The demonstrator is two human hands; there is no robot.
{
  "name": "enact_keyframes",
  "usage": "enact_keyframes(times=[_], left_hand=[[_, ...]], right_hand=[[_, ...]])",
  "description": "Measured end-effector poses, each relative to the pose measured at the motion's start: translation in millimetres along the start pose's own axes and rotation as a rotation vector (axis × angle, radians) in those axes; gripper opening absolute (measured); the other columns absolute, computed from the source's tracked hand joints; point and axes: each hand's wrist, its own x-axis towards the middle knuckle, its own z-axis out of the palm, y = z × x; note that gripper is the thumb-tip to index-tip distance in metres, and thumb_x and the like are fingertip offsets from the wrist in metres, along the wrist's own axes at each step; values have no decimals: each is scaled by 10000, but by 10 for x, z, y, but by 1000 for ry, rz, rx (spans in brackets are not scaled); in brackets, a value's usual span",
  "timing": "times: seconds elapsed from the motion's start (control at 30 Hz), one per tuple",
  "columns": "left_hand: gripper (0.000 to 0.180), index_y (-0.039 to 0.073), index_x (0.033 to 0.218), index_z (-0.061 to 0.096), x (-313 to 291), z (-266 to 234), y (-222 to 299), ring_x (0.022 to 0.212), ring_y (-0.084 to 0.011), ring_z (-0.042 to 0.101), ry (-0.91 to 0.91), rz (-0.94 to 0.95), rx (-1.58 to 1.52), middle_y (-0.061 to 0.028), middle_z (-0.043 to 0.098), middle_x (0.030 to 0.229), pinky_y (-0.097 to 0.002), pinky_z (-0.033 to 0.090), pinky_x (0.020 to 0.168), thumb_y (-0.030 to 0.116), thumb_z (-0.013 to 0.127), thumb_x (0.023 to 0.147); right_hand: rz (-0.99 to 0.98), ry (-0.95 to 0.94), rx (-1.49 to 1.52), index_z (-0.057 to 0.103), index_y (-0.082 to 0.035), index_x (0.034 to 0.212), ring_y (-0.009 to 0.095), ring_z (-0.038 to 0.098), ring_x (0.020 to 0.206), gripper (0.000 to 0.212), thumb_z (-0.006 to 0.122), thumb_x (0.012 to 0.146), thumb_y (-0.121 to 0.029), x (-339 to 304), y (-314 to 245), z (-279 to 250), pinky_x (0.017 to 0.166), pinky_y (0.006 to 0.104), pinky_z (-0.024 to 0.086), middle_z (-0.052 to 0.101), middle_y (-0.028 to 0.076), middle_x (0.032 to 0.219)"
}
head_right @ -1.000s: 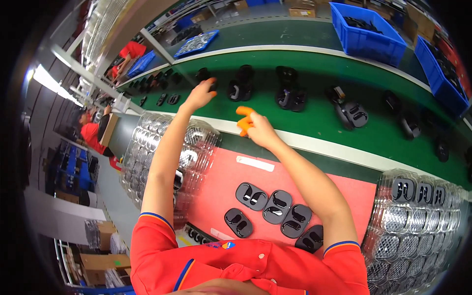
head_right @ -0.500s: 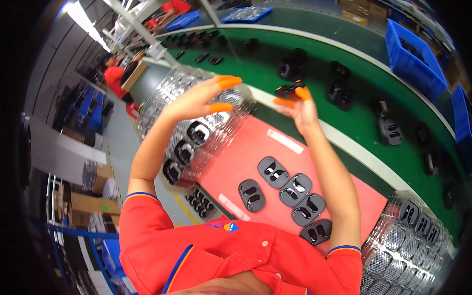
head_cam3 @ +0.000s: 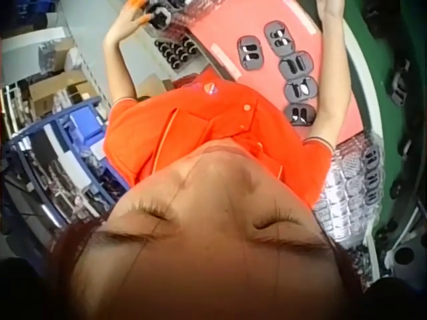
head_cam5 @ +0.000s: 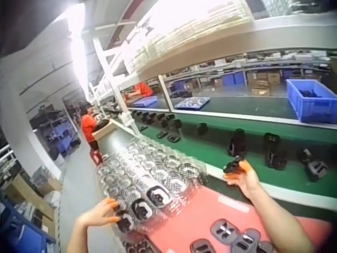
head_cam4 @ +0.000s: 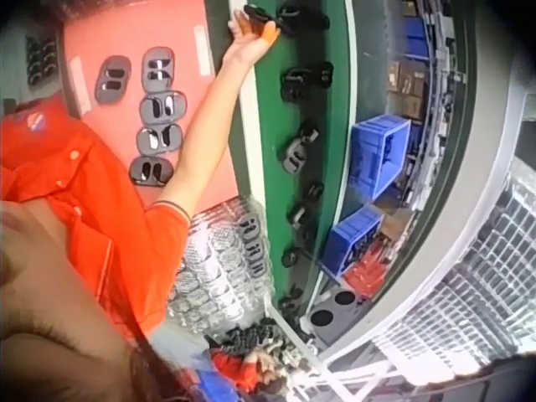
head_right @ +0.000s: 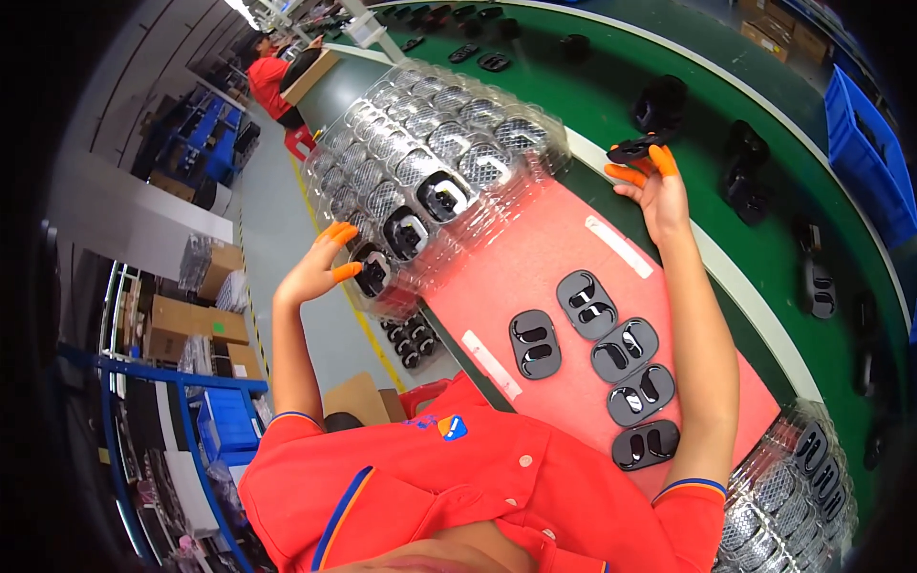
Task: The person assembles small plastic components by hand at a factory workstation, taking them from containers and placing them on a conveyor belt or in a tray.
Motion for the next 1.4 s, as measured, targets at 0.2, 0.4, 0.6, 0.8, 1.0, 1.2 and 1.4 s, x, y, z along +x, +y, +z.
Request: enact_keyframes(times=[0.2, 0.4, 0.6, 0.8, 1.0, 1.2, 1.4], left_hand=[[333, 11, 1084, 616, -28, -113, 192, 1172, -288, 495, 146, -43, -70, -169, 552, 1230, -369, 363, 997, 136, 584, 777], [225, 13, 933, 623, 324, -22, -452, 767, -168, 616, 544, -64, -662, -89, 648, 805, -297, 469, 691, 197, 523, 850], [650, -43, 1230, 483, 1180, -317, -62, 989, -403, 603, -129, 96, -2098, -259, 555, 1176, -477, 560, 745, 520, 387, 921], [475, -9, 1285, 419, 2037, -413, 1398, 1093, -428, 538, -372, 256, -1705, -266, 476, 1265, -502, 512, 847, 305, 420, 927], [478, 16, 1234, 426, 2564, 76, 2798, 977, -255, 594, -220, 352, -1190, -142, 534, 1138, -366, 499, 790, 169, 635, 833], [515, 17, 1202, 468, 2733, 447, 3107, 988, -197, 553, 9, 513, -1081, -114, 543, 1112, -312, 466, 827, 100, 721, 760], [500, 6, 1176, 505, 2832, 408, 2970, 995, -205, 554, 105, 470, -1119, -122, 561, 1114, -304, 471, 816, 105, 738, 745]], right_hand=[[-18, -6, -48, 438, -102, 1261, 255, 632, 959, 409, 386, 966, -380, -29, 7, 43, 674, 289, 522, 590, 155, 1168], [-20, -3, -67, 455, -103, 1256, 245, 641, 949, 439, 413, 948, -414, -56, 7, 29, 673, 286, 527, 605, 160, 1141], [-25, -43, 9, 377, -123, 1313, 289, 641, 951, 413, 396, 939, -298, -58, 37, -6, 655, 319, 539, 590, 183, 1158], [-58, -50, 66, 343, -138, 1334, 288, 660, 887, 458, 399, 886, -218, 0, 23, 27, 642, 319, 546, 603, 168, 1111], [-152, 21, 146, 262, -130, 1399, 293, 644, 912, 504, 376, 909, -165, -72, -18, 82, 634, 351, 561, 551, 152, 1187], [-177, 223, 19, 161, -160, 1461, 256, 622, 960, 549, 355, 948, -149, -16, -21, 15, 680, 335, 549, 519, 127, 1221], [-178, 215, -66, 176, -154, 1460, 220, 584, 1017, 527, 382, 990, -271, -19, -15, 77, 719, 341, 556, 449, 103, 1293]])
